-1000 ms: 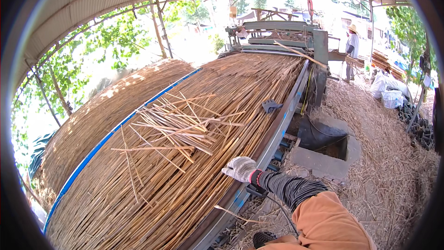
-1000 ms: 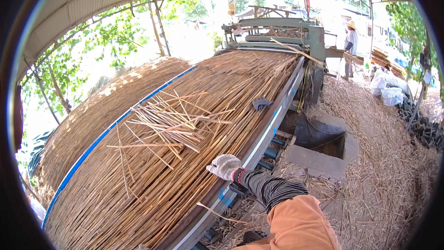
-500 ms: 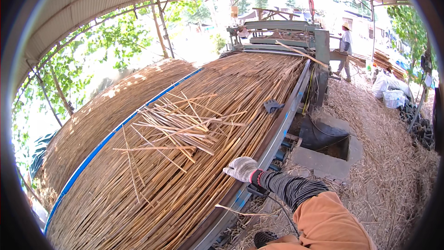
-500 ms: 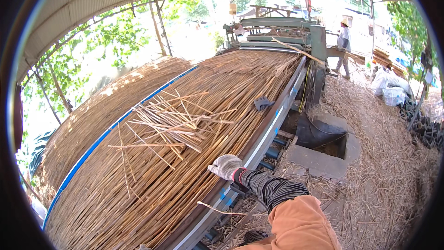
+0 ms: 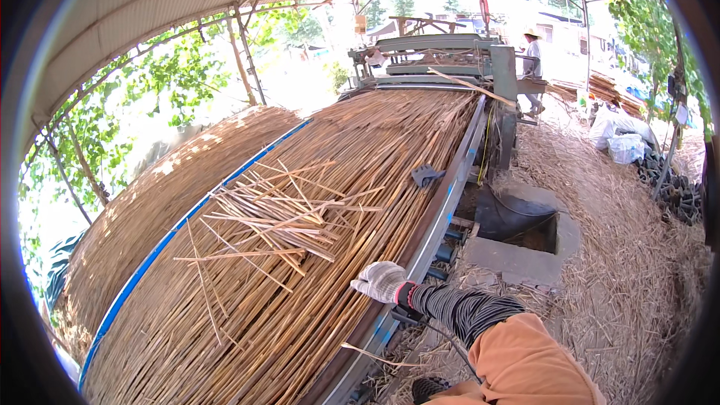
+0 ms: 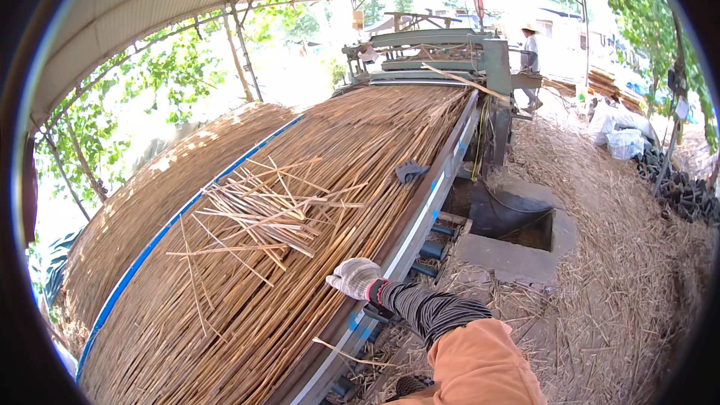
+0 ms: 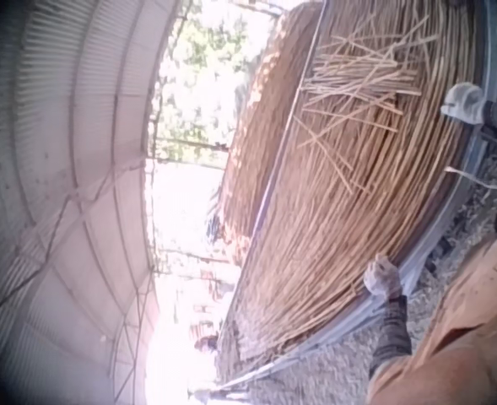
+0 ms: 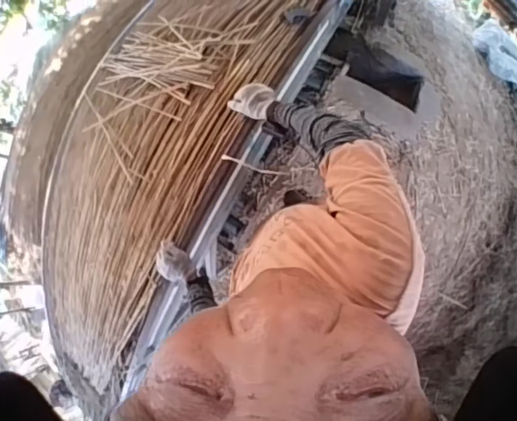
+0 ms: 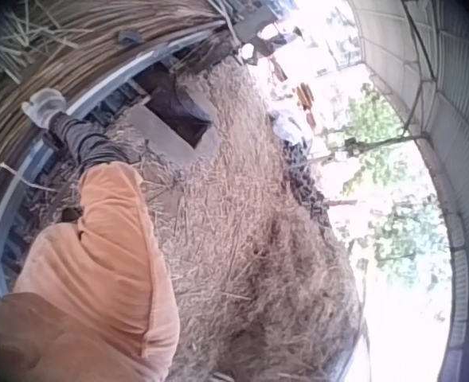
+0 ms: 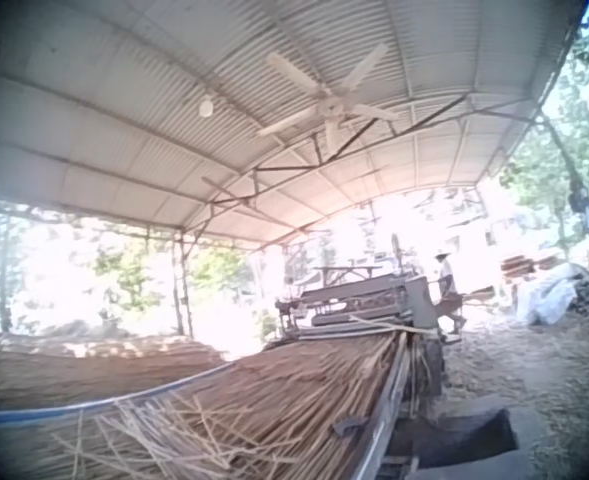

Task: Feeding stalks into a large mechanical weaving machine to create mats.

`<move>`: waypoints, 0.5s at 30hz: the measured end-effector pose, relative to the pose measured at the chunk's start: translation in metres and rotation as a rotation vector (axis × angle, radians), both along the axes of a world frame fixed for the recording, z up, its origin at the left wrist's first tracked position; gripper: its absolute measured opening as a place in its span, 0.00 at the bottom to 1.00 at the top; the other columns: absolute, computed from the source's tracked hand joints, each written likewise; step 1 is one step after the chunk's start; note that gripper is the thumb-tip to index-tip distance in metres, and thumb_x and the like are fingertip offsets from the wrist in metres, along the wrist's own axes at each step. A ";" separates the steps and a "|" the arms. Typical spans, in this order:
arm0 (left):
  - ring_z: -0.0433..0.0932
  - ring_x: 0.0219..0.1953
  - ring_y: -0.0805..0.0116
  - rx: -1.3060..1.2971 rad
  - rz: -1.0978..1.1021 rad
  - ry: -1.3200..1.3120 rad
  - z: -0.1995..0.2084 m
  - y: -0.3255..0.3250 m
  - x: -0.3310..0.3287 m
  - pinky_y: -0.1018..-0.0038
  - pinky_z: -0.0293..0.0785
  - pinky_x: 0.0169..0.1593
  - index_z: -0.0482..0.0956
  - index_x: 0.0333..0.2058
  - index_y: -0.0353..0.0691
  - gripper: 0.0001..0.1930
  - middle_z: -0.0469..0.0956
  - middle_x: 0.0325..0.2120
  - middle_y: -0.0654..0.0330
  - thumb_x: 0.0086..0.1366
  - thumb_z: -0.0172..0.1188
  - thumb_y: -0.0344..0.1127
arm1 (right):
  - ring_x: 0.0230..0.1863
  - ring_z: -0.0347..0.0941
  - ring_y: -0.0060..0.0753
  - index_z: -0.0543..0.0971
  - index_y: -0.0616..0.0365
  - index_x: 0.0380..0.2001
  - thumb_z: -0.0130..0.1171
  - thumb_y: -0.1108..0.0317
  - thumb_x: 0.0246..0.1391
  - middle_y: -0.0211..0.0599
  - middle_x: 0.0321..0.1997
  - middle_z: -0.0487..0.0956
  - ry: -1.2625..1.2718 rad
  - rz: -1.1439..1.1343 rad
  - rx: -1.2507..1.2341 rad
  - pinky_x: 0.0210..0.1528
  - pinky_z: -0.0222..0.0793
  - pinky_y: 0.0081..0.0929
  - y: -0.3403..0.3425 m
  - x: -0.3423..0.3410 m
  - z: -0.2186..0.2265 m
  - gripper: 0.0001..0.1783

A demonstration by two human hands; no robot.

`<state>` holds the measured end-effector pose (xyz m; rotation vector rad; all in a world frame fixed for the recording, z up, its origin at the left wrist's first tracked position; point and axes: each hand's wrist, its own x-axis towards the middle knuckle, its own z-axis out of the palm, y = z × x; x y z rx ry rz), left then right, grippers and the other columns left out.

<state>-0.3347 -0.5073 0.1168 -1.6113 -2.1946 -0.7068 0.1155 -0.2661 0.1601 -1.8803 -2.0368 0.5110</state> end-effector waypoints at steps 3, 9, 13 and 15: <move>0.83 0.38 0.52 0.043 -0.008 0.017 -0.002 -0.002 0.000 0.56 0.76 0.44 0.89 0.37 0.47 0.19 0.86 0.33 0.55 0.72 0.54 0.51 | 0.45 0.82 0.52 0.86 0.61 0.46 0.48 0.41 0.69 0.47 0.40 0.86 -0.028 -0.008 0.039 0.49 0.75 0.47 0.000 -0.004 -0.003 0.32; 0.83 0.39 0.52 0.015 -0.003 0.090 -0.010 -0.001 -0.007 0.56 0.76 0.44 0.89 0.39 0.47 0.19 0.86 0.34 0.55 0.73 0.53 0.51 | 0.41 0.82 0.50 0.87 0.59 0.40 0.48 0.41 0.69 0.43 0.35 0.86 0.000 -0.002 0.080 0.47 0.76 0.48 0.001 0.001 -0.013 0.31; 0.82 0.38 0.52 -0.003 -0.008 0.095 -0.008 -0.002 -0.005 0.55 0.76 0.43 0.88 0.38 0.48 0.19 0.85 0.33 0.54 0.74 0.51 0.50 | 0.41 0.82 0.50 0.87 0.59 0.40 0.48 0.41 0.69 0.43 0.34 0.86 0.014 -0.001 0.076 0.47 0.76 0.48 0.001 0.001 -0.011 0.31; 0.82 0.37 0.52 -0.041 0.021 0.066 -0.002 -0.003 -0.003 0.55 0.76 0.43 0.89 0.38 0.48 0.18 0.85 0.33 0.55 0.73 0.52 0.49 | 0.44 0.82 0.52 0.86 0.61 0.45 0.50 0.42 0.68 0.47 0.39 0.86 -0.006 0.008 0.040 0.48 0.75 0.48 0.001 -0.002 -0.007 0.31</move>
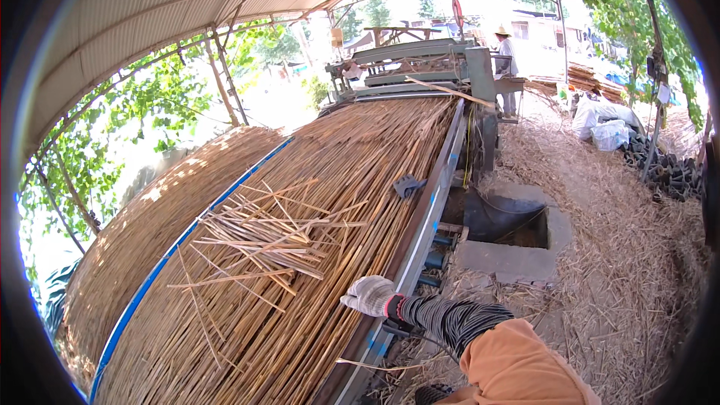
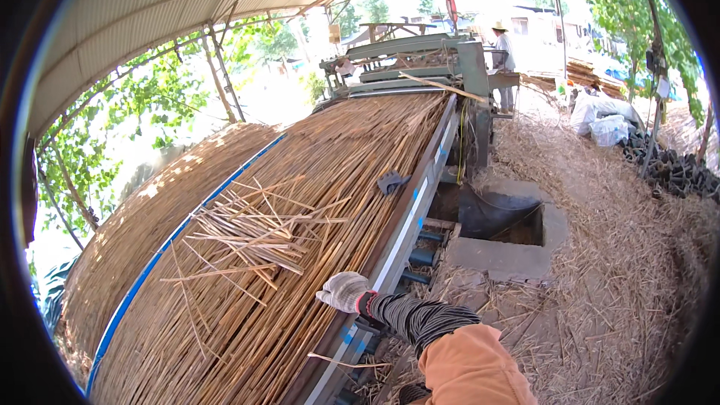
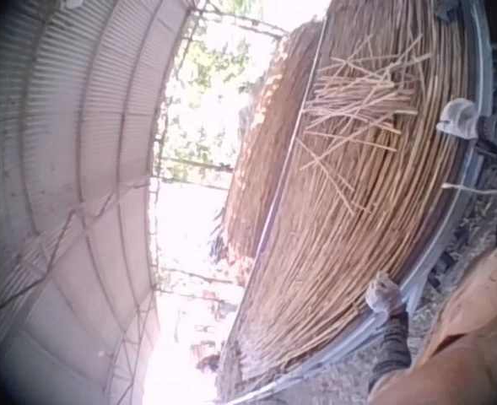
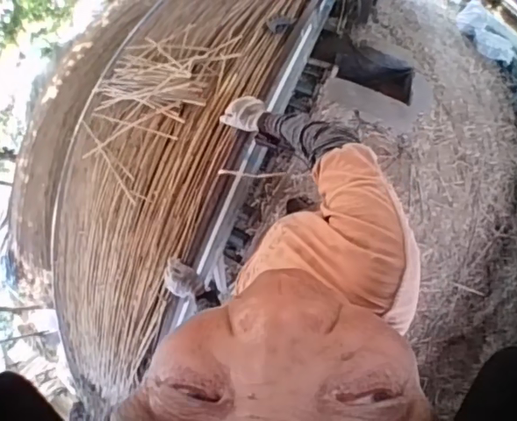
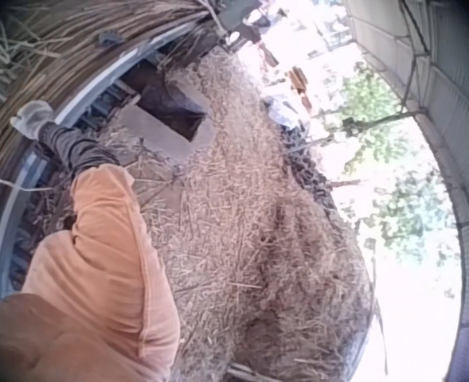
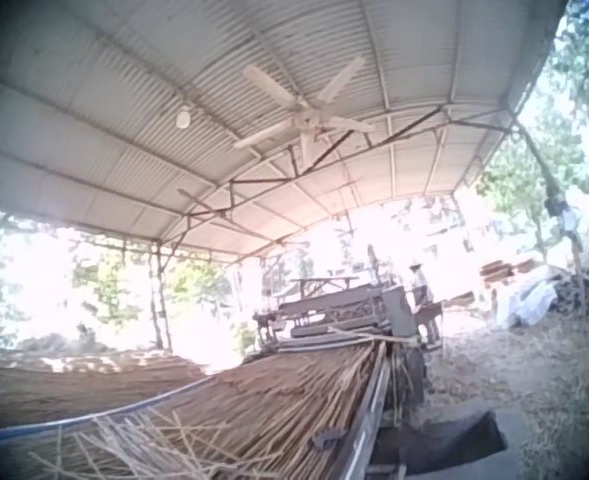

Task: Feeding stalks into a large mechanical weaving machine to create mats.

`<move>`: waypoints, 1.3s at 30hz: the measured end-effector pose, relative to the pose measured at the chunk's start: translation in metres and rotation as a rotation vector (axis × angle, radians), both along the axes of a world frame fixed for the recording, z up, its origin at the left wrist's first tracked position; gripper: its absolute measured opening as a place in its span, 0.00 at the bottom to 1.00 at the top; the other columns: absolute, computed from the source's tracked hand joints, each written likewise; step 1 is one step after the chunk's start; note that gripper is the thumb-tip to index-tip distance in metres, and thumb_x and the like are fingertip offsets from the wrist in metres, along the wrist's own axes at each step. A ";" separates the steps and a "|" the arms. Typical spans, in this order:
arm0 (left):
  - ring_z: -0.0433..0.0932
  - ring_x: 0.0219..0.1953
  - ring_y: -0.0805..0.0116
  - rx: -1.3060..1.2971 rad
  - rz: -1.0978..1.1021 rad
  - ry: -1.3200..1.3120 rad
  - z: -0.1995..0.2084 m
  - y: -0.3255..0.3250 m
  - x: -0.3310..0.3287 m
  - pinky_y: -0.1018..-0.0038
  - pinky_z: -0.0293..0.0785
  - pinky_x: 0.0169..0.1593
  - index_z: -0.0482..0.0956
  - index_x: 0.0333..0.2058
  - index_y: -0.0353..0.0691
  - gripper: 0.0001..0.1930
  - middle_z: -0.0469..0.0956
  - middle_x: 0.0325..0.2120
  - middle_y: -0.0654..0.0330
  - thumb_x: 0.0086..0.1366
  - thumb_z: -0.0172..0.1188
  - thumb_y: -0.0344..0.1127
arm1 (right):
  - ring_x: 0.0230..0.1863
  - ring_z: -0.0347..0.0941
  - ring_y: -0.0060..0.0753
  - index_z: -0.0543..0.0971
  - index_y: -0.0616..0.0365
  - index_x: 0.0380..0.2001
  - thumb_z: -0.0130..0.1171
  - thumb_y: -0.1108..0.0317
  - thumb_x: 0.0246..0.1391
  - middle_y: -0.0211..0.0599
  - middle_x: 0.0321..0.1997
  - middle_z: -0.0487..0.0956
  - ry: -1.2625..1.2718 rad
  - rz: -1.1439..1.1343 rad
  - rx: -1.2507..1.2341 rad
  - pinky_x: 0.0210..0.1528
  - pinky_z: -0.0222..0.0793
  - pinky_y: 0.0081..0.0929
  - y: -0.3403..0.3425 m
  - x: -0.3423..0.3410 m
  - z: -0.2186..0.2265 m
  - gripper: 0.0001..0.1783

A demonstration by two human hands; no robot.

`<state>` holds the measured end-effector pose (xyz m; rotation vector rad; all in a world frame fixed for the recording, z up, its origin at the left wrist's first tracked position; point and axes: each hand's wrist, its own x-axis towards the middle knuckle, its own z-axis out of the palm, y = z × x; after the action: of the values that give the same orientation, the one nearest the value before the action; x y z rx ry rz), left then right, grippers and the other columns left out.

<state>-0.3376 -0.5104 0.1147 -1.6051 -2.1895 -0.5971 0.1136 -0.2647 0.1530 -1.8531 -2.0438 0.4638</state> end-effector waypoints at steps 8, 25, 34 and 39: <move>0.83 0.41 0.53 0.028 -0.025 -0.020 0.001 0.006 0.000 0.57 0.77 0.48 0.89 0.41 0.47 0.18 0.87 0.37 0.55 0.71 0.55 0.50 | 0.47 0.83 0.49 0.86 0.58 0.50 0.49 0.39 0.68 0.45 0.45 0.87 0.017 -0.033 -0.042 0.50 0.77 0.43 -0.005 0.006 0.009 0.33; 0.82 0.32 0.51 0.122 -0.155 0.208 -0.020 0.010 -0.020 0.55 0.78 0.37 0.86 0.35 0.45 0.20 0.86 0.31 0.53 0.73 0.54 0.52 | 0.39 0.82 0.49 0.88 0.60 0.40 0.50 0.44 0.69 0.42 0.34 0.85 0.072 0.004 0.008 0.43 0.76 0.47 -0.009 0.006 0.011 0.29; 0.83 0.29 0.53 -0.185 -0.286 0.372 -0.003 0.010 -0.019 0.57 0.79 0.32 0.84 0.36 0.46 0.14 0.85 0.30 0.55 0.71 0.55 0.47 | 0.46 0.82 0.52 0.86 0.60 0.45 0.47 0.42 0.70 0.46 0.41 0.85 0.040 -0.011 -0.033 0.48 0.76 0.49 -0.002 0.009 0.004 0.32; 0.83 0.31 0.51 -0.328 -0.040 0.135 -0.001 0.005 -0.016 0.55 0.79 0.36 0.83 0.40 0.45 0.12 0.85 0.33 0.53 0.72 0.53 0.41 | 0.41 0.82 0.52 0.87 0.59 0.40 0.47 0.42 0.70 0.46 0.35 0.85 0.050 0.017 -0.047 0.45 0.75 0.50 -0.005 0.003 0.012 0.31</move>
<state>-0.3538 -0.5051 0.1132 -1.7926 -2.2449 -0.1358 0.1170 -0.2698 0.1650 -1.8332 -2.0346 0.5615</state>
